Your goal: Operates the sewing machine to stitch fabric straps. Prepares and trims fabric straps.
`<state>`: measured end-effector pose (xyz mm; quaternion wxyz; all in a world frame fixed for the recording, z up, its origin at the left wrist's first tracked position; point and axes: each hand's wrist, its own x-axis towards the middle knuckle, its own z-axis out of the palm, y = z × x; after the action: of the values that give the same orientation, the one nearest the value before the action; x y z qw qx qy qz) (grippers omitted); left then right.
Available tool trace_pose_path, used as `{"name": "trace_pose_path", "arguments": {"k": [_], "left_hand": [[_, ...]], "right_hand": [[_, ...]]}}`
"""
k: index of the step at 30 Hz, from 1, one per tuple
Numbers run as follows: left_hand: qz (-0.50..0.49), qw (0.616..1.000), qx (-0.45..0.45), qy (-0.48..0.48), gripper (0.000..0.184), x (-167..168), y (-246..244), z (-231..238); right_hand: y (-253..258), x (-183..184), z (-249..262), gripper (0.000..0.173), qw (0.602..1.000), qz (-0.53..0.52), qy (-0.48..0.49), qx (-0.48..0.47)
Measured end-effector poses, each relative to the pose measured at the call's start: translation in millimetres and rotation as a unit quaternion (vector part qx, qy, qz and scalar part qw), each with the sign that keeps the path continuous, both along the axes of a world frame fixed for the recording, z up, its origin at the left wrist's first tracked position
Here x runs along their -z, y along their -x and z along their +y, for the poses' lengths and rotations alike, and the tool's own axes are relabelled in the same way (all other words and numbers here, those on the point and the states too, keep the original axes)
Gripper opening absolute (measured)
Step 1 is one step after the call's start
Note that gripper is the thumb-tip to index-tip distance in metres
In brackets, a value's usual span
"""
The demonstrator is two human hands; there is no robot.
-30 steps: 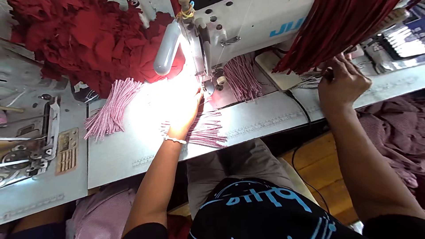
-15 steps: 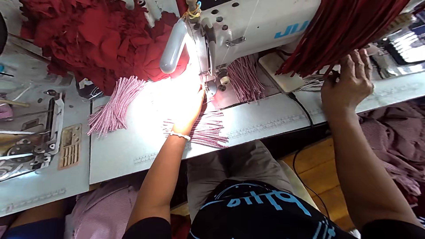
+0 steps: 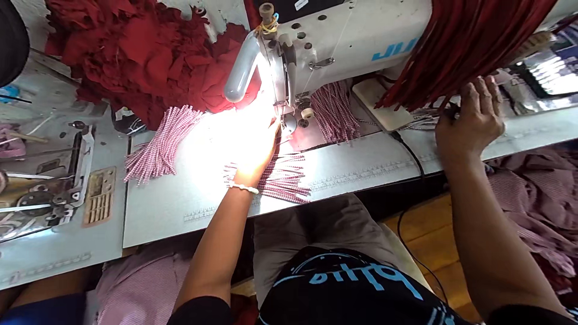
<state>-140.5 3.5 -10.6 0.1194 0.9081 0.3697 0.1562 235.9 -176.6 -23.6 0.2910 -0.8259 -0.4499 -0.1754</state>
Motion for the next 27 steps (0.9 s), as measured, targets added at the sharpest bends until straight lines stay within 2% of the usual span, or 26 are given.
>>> {"name": "trace_pose_path", "arguments": {"k": [4,7,12,15,18,21,23,25,27], "left_hand": [[-0.063,0.994,0.011,0.089,0.029,-27,5,-17],[-0.077,0.990,0.024,0.116,0.021,-17,14,-21],[-0.075,0.994,0.025,0.076,0.026,-2,10,-10],[-0.079,0.989,-0.020,0.127,0.026,-9,15,-17],[-0.081,0.990,-0.012,0.118,0.027,-4,13,-6],[-0.088,0.984,-0.040,0.147,0.025,-9,11,-6],[-0.065,0.993,-0.007,0.103,0.026,-5,11,-4],[-0.059,0.995,0.074,0.014,0.021,3,7,6],[-0.059,0.995,0.083,-0.011,0.019,-10,4,-5]], "right_hand": [[-3,0,3,0.046,1.000,-0.003,-0.003,0.001],[-3,-1,3,0.045,1.000,-0.002,-0.004,0.000],[-2,-3,4,0.045,1.000,0.012,0.001,-0.004],[-2,-3,4,0.046,1.000,0.022,0.001,0.000],[-5,-1,4,0.047,1.000,0.010,-0.002,0.002],[-4,0,4,0.045,1.000,0.000,-0.002,0.002],[-2,-1,4,0.046,1.000,0.000,-0.001,0.002],[-1,-3,5,0.047,1.000,0.006,-0.001,0.003],[0,-3,4,0.047,1.000,0.010,-0.003,0.004]]}}
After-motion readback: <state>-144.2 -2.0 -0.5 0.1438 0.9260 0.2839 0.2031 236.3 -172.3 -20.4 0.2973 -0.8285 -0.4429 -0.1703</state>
